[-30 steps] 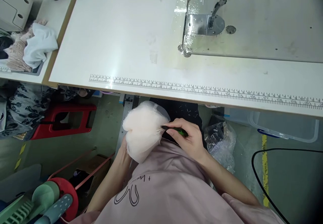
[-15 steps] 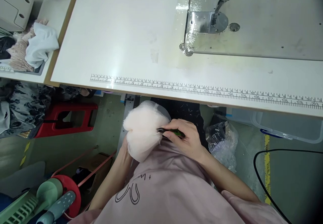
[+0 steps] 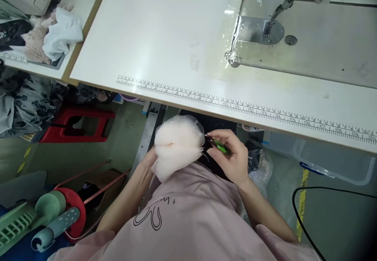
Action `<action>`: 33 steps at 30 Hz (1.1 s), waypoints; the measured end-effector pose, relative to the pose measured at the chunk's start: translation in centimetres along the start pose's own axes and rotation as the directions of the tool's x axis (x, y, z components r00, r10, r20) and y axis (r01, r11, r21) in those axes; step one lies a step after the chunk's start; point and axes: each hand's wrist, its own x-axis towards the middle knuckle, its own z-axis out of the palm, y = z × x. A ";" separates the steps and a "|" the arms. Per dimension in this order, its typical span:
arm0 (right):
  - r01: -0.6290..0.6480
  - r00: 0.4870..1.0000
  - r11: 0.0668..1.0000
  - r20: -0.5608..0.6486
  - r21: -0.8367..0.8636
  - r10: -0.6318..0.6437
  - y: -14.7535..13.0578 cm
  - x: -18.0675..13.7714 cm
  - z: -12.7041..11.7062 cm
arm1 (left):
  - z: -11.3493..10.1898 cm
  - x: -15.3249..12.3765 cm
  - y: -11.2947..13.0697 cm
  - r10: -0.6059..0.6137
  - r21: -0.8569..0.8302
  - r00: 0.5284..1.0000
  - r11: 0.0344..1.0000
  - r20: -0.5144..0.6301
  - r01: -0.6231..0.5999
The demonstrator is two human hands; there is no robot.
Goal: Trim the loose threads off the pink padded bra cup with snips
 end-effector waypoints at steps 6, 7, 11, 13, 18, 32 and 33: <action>0.160 0.953 0.984 0.271 -0.076 -0.133 -1.1 1.3 -0.6 | 1.8 -1.1 0.7 0.129 0.070 0.991 0.989 -0.016 -0.128; 0.191 0.942 0.977 0.300 -0.100 -0.153 -1.2 1.4 -0.5 | 2.0 -1.2 0.7 0.121 0.072 0.993 0.990 -0.002 -0.120; 0.304 0.896 0.932 0.392 -0.199 -0.208 -1.0 1.6 -0.4 | 2.4 -1.5 0.8 0.106 0.083 0.990 0.990 0.090 -0.113; 0.323 0.887 0.921 0.408 -0.218 -0.215 -1.0 1.7 -0.4 | 2.5 -1.5 0.8 0.099 0.091 0.987 0.990 0.130 -0.111; 0.300 0.873 0.937 0.447 -0.176 -0.196 -0.9 2.2 -0.5 | 2.2 -1.3 0.6 0.084 0.118 0.981 0.987 0.175 -0.106; -0.157 0.928 0.977 0.318 -0.144 0.196 -0.7 4.2 0.0 | 3.5 -2.4 1.5 -0.027 0.124 0.990 0.992 0.140 0.009; -0.146 0.936 0.975 0.295 -0.169 0.192 -0.5 4.3 -0.2 | 3.6 -2.4 1.5 -0.034 0.107 0.994 0.994 0.103 0.022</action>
